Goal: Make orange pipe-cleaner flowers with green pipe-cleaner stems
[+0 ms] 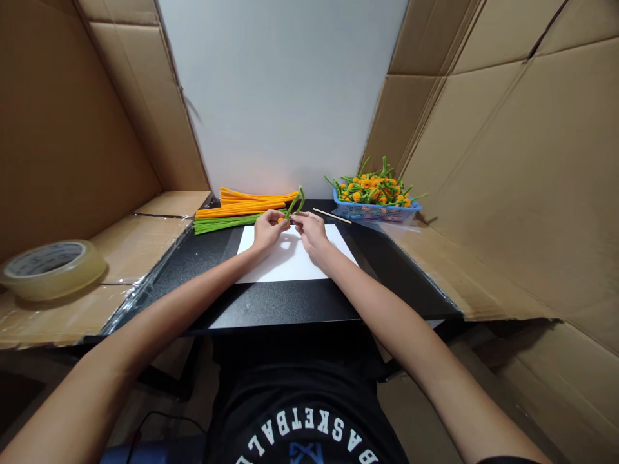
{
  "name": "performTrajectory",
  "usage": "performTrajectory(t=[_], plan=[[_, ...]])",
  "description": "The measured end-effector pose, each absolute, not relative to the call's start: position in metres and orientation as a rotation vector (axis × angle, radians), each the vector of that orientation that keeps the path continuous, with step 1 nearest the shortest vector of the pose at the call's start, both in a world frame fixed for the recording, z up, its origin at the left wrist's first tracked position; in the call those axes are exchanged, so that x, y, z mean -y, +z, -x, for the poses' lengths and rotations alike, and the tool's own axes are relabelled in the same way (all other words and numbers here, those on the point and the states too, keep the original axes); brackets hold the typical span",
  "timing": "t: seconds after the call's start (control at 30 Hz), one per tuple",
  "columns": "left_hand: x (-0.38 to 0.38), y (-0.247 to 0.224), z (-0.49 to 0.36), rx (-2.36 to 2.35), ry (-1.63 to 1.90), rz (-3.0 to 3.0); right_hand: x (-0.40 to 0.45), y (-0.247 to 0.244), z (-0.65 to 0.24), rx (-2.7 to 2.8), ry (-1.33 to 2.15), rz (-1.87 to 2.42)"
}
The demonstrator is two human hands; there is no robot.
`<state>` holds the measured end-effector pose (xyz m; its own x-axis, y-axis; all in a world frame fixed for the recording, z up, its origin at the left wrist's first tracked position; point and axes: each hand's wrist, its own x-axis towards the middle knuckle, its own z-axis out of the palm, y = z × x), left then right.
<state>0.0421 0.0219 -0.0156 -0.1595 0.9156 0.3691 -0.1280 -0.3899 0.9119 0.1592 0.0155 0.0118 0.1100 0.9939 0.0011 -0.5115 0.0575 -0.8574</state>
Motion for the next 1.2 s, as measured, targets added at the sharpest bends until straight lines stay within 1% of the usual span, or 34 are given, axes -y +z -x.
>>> performTrajectory(t=[0.1, 0.3, 0.4, 0.6, 0.7, 0.87, 1.0, 1.2], plan=[[-0.021, -0.014, -0.042, -0.937, 1.66, -1.157, -0.018, 0.011, -0.162, 0.76, 1.325, 0.861], [-0.023, -0.012, -0.035, -0.94, 1.395, -1.052, -0.021, 0.01, -0.172, 0.858, 1.216, 0.973], [-0.023, -0.011, -0.034, -0.896, 1.439, -0.984, -0.021, 0.009, -0.173, 0.987, 1.168, 1.006], [-0.023, -0.009, -0.037, -0.876, 1.479, -0.878, -0.027, 0.002, -0.174, 1.29, 0.938, 1.066], [-0.021, -0.009, -0.038, -0.868, 1.481, -0.902, -0.028, 0.001, -0.176, 1.447, 0.83, 1.059], [-0.018, -0.009, -0.038, -0.876, 1.452, -1.001, -0.024, 0.006, -0.178, 1.651, 0.543, 1.079], [-0.019, -0.009, -0.037, -0.912, 1.442, -1.03, -0.022, 0.006, -0.178, 1.627, 0.547, 1.028], [-0.02, -0.011, -0.038, -0.877, 1.528, -1.04, -0.024, 0.009, -0.181, 1.604, 0.599, 1.005]])
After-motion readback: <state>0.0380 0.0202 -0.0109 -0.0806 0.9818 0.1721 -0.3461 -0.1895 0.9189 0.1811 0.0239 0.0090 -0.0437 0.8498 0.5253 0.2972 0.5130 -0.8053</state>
